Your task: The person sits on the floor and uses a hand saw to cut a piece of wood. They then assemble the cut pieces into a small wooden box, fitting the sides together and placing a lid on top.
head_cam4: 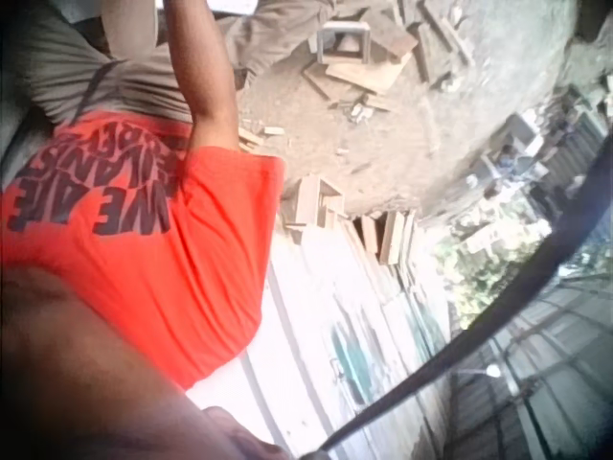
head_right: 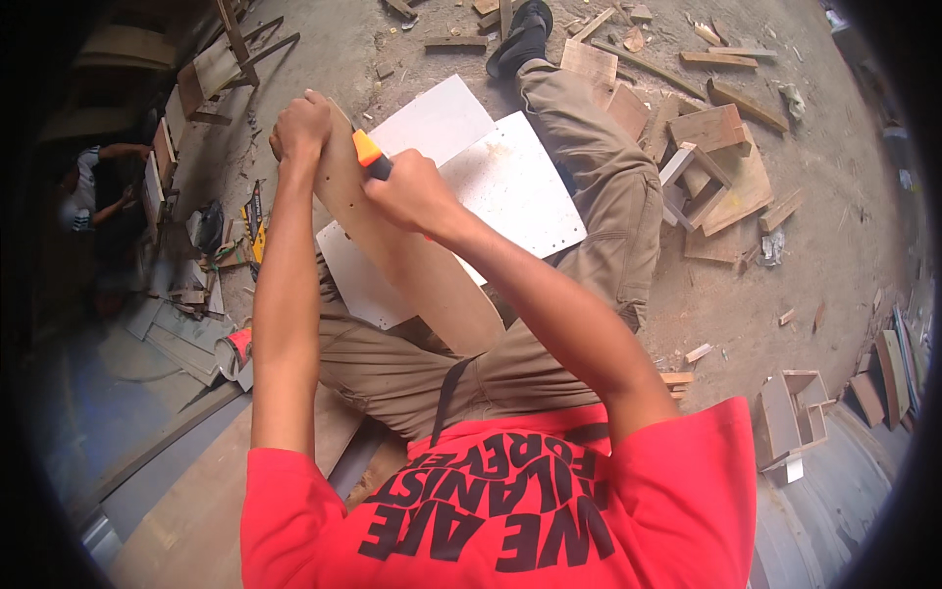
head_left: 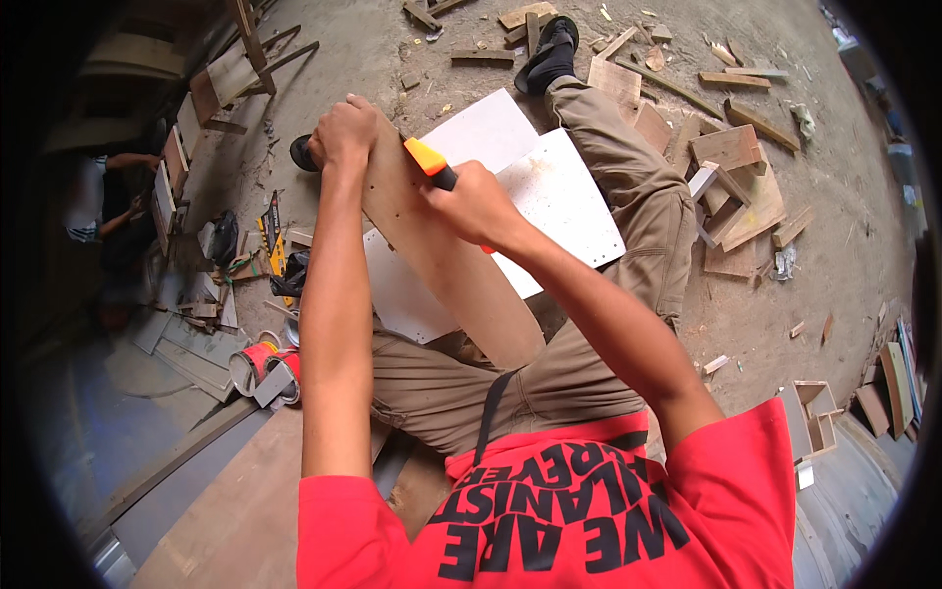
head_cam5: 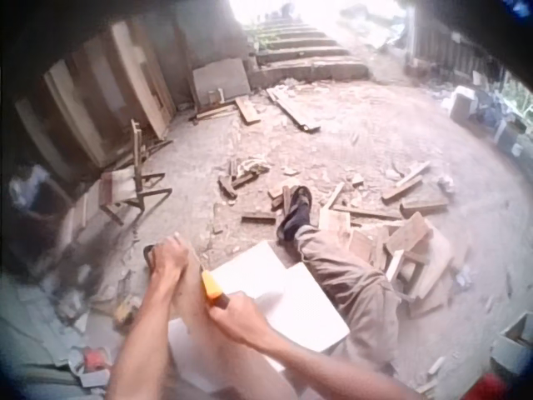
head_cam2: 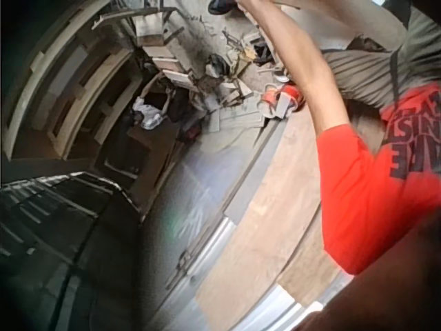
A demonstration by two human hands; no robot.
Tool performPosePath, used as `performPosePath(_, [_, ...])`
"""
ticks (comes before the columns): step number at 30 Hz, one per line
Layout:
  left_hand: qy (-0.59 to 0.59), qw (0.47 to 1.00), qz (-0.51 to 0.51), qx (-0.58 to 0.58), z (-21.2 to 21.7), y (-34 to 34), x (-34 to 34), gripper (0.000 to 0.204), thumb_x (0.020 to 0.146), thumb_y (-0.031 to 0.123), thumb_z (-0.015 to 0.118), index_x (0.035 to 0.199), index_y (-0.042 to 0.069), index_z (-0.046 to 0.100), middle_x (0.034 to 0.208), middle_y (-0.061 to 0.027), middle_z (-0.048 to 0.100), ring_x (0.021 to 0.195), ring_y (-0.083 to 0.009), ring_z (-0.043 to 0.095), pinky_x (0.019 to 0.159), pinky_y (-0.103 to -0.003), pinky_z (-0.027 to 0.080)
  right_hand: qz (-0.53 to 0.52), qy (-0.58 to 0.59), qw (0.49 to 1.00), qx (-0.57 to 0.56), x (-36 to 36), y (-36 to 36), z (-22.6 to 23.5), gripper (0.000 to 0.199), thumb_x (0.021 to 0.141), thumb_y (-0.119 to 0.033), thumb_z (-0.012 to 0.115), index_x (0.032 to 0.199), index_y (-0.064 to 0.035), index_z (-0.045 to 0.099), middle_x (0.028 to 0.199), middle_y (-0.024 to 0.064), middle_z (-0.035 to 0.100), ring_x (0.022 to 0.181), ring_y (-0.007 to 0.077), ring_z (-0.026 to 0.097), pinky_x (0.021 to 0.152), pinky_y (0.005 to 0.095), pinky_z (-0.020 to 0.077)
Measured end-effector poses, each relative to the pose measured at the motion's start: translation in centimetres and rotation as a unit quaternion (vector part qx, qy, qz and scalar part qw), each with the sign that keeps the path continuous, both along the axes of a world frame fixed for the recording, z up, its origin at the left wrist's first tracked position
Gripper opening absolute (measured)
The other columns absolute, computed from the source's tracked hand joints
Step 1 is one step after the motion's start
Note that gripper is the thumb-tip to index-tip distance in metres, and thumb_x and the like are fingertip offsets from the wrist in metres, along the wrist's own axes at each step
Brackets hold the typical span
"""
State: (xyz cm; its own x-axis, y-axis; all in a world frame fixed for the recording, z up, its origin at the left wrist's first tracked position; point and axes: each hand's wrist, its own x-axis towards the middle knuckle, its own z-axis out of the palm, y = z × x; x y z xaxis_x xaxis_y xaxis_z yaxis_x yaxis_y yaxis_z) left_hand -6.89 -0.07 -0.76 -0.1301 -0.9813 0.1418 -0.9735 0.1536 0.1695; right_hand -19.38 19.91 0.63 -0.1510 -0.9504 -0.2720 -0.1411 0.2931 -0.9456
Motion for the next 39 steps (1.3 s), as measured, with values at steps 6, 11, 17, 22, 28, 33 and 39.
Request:
performPosePath(6, [0.001,1.0,0.019,-0.004,-0.1,0.2,-0.3,0.057,0.093,0.035,0.035,0.088,-0.006,0.073,0.091,-0.0331,0.067,0.095,-0.048,0.066,0.093,-0.048,0.05,0.002,-0.02,1.0,-0.012,0.1,8.5,1.8,0.023,0.083,-0.018,0.062,0.079,0.004,0.062,0.063,0.0228,0.058,0.053,0.031,0.055,0.056,0.0396,0.0455])
performPosePath(11, [0.004,0.999,0.039,0.011,0.7,0.8,-0.1,0.058,0.093,0.036,0.035,0.09,-0.007,0.073,0.096,-0.0337,0.067,0.1,-0.0479,0.065,0.095,-0.048,0.048,0.027,-0.042,0.999,-0.006,-1.9,22.3,6.2,0.007,0.078,-0.003,0.067,0.08,0.0017,0.063,0.061,0.0166,0.059,0.052,0.0264,0.061,0.053,0.0363,0.0468])
performPosePath(17, [0.017,0.999,0.017,0.038,1.3,1.4,-0.3,0.061,0.095,0.039,0.033,0.098,-0.009,0.071,0.103,-0.0349,0.065,0.104,-0.0496,0.062,0.098,-0.05,0.045,0.011,-0.015,0.999,-0.033,-2.7,21.3,7.8,0.004,0.079,-0.001,0.066,0.081,0.0019,0.064,0.061,0.016,0.058,0.051,0.0283,0.06,0.055,0.0355,0.0469])
performPosePath(22, [-0.006,1.0,-0.003,0.029,0.8,0.1,-1.2,0.06,0.095,0.039,0.035,0.095,-0.01,0.071,0.101,-0.0369,0.064,0.103,-0.0505,0.062,0.098,-0.051,0.045,-0.011,-0.016,1.0,0.007,-1.0,1.1,-0.2,0.03,0.082,-0.023,0.061,0.08,0.0069,0.063,0.062,0.0211,0.062,0.059,0.0252,0.063,0.056,0.0411,0.0469])
performPosePath(28, [0.017,1.0,0.016,0.009,-0.3,0.2,-0.1,0.06,0.094,0.038,0.035,0.093,-0.01,0.071,0.098,-0.0369,0.064,0.101,-0.0502,0.063,0.096,-0.05,0.047,-0.006,-0.017,0.998,-0.052,0.5,3.7,0.0,0.025,0.083,-0.018,0.06,0.076,0.0057,0.059,0.062,0.0203,0.056,0.061,0.027,0.055,0.057,0.0402,0.0445])
performPosePath(33, [0.032,0.999,0.002,-0.012,0.6,1.0,-1.6,0.057,0.092,0.036,0.037,0.088,-0.009,0.072,0.092,-0.0347,0.066,0.095,-0.0488,0.066,0.093,-0.048,0.049,-0.047,-0.017,0.996,-0.075,0.3,11.6,2.4,0.021,0.085,-0.008,0.061,0.071,0.0039,0.052,0.055,0.0104,0.045,0.053,0.0123,0.039,0.05,0.0345,0.038])
performPosePath(39, [0.033,0.998,0.013,0.046,1.3,1.3,-1.8,0.06,0.093,0.039,0.035,0.1,-0.008,0.071,0.107,-0.0332,0.065,0.108,-0.0485,0.061,0.1,-0.051,0.044,0.001,-0.019,0.999,0.027,-1.3,25.5,9.2,0.01,0.084,-0.004,0.067,0.08,0.0025,0.061,0.058,0.0146,0.055,0.05,0.0187,0.055,0.052,0.0319,0.0436])
